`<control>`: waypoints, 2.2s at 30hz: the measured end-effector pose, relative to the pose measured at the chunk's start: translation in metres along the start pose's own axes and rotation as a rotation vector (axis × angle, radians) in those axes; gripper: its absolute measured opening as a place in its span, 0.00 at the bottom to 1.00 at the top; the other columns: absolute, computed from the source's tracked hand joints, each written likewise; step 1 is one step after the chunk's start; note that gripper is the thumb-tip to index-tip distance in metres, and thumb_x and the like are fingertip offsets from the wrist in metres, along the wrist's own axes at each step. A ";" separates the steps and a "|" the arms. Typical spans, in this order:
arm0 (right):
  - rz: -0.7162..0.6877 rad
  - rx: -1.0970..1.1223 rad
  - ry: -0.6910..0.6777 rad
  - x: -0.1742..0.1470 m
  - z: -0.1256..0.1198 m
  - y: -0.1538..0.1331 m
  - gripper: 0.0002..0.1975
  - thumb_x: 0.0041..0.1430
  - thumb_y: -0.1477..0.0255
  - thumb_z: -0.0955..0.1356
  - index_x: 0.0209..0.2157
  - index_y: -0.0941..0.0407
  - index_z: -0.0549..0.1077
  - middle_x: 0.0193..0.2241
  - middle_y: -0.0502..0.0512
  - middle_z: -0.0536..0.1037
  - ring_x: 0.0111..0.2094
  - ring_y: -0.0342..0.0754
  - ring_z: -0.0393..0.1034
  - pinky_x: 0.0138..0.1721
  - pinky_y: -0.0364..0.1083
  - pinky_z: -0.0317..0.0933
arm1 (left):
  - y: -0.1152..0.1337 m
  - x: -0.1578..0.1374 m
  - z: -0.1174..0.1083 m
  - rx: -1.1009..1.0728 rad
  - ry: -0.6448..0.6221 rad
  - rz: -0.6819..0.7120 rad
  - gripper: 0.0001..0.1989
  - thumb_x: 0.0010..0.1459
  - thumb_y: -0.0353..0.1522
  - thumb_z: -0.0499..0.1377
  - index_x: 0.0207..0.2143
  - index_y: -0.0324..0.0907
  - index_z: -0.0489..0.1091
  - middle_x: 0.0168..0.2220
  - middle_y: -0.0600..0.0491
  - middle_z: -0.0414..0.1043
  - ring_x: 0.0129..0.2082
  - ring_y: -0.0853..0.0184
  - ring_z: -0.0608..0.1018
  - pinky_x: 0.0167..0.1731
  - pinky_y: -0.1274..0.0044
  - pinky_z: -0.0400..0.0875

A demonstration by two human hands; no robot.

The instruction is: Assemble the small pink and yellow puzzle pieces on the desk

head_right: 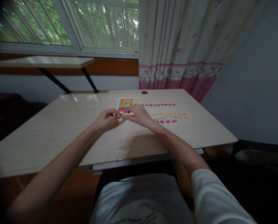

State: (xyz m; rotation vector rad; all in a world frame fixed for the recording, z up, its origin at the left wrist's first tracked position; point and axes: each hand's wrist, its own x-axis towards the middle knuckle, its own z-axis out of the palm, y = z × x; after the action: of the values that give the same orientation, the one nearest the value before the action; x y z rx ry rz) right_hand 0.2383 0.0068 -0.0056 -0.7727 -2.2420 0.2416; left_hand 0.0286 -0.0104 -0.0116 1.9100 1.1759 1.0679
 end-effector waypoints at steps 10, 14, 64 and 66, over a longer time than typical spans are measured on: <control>0.002 -0.027 0.000 -0.002 0.002 0.005 0.10 0.57 0.65 0.69 0.37 0.56 0.76 0.33 0.55 0.76 0.37 0.48 0.66 0.42 0.47 0.54 | 0.005 0.001 -0.003 -0.073 0.010 -0.001 0.16 0.46 0.45 0.61 0.23 0.40 0.71 0.25 0.52 0.72 0.28 0.66 0.71 0.33 0.73 0.65; 0.009 -0.020 -0.004 -0.002 0.004 0.006 0.10 0.58 0.65 0.69 0.38 0.55 0.76 0.33 0.54 0.76 0.37 0.47 0.66 0.43 0.47 0.55 | 0.006 0.002 -0.003 -0.090 0.021 -0.024 0.18 0.45 0.47 0.61 0.24 0.40 0.71 0.26 0.51 0.73 0.29 0.65 0.72 0.33 0.74 0.65; 0.112 -0.209 -0.442 -0.032 -0.015 0.002 0.10 0.57 0.65 0.68 0.37 0.56 0.77 0.35 0.55 0.78 0.40 0.50 0.66 0.43 0.47 0.53 | -0.038 0.007 -0.021 0.258 0.072 -0.074 0.11 0.51 0.36 0.58 0.30 0.39 0.76 0.26 0.51 0.75 0.25 0.69 0.70 0.25 0.78 0.61; 0.121 -0.219 -0.445 -0.033 -0.017 0.003 0.11 0.56 0.64 0.69 0.37 0.56 0.77 0.36 0.55 0.78 0.41 0.51 0.65 0.42 0.47 0.52 | -0.039 0.008 -0.024 0.279 0.075 -0.082 0.10 0.51 0.35 0.58 0.30 0.39 0.76 0.27 0.50 0.75 0.26 0.69 0.70 0.26 0.78 0.61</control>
State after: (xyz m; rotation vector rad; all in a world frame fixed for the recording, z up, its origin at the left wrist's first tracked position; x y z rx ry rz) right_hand 0.2692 -0.0117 -0.0139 -1.0560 -2.6746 0.2462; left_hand -0.0054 0.0145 -0.0308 2.0237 1.4985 0.9803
